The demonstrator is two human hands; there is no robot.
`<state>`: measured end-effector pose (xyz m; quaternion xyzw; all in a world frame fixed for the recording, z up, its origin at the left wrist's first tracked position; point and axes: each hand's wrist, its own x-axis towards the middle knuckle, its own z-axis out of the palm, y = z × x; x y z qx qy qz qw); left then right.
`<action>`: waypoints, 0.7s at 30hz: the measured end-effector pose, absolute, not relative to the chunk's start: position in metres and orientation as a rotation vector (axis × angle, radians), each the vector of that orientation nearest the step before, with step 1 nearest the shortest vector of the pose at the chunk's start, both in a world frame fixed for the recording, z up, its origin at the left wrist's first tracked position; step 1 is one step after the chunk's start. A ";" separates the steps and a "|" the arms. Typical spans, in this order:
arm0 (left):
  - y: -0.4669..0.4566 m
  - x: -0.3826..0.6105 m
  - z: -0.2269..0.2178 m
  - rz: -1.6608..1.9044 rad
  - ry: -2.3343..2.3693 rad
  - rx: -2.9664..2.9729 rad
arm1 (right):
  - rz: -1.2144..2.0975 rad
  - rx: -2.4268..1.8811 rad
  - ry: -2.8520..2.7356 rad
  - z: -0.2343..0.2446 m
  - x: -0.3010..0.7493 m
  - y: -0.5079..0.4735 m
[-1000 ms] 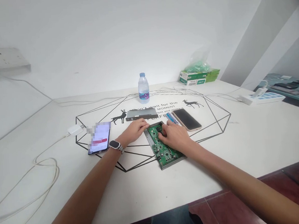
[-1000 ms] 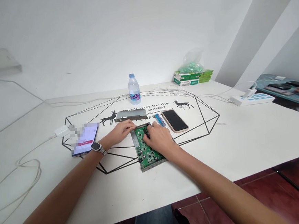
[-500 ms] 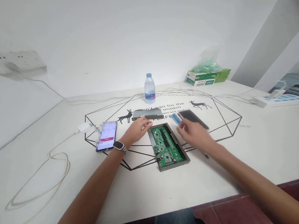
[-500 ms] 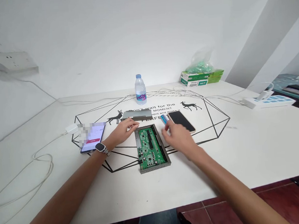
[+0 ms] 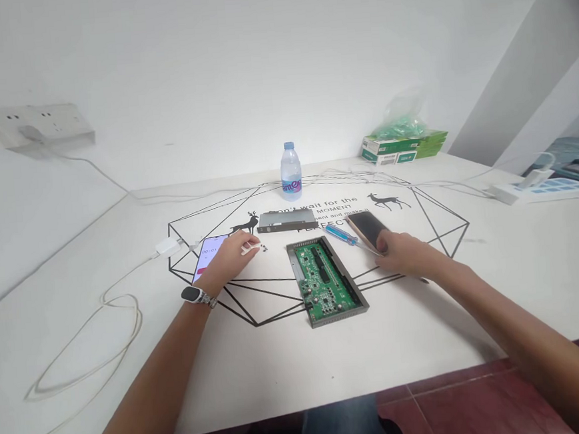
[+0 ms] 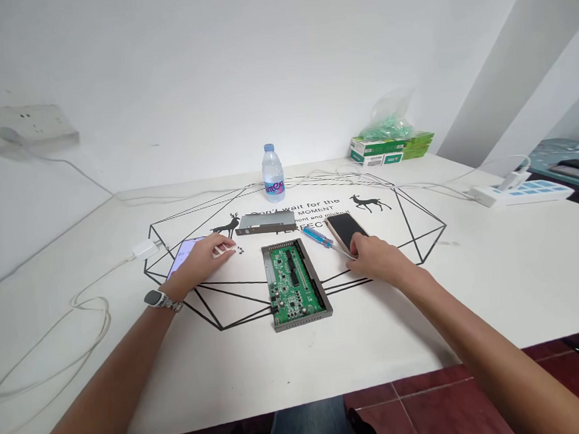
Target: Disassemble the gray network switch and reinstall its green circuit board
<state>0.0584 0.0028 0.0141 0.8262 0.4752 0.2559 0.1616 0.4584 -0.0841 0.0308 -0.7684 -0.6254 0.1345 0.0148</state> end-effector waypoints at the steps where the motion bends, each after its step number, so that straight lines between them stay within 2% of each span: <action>1: 0.004 0.061 0.013 0.704 1.341 2.386 | 0.403 -2.396 -1.967 0.033 0.459 -0.084; 8: 0.007 0.071 0.005 0.626 1.296 2.523 | 0.139 -2.399 -2.246 0.042 0.456 -0.085; 15: 0.003 0.074 0.011 0.607 1.323 2.490 | 0.090 -2.391 -2.281 0.039 0.452 -0.091; 21: -0.011 0.079 0.020 0.749 1.289 2.276 | 0.131 -2.482 -2.269 0.046 0.449 -0.096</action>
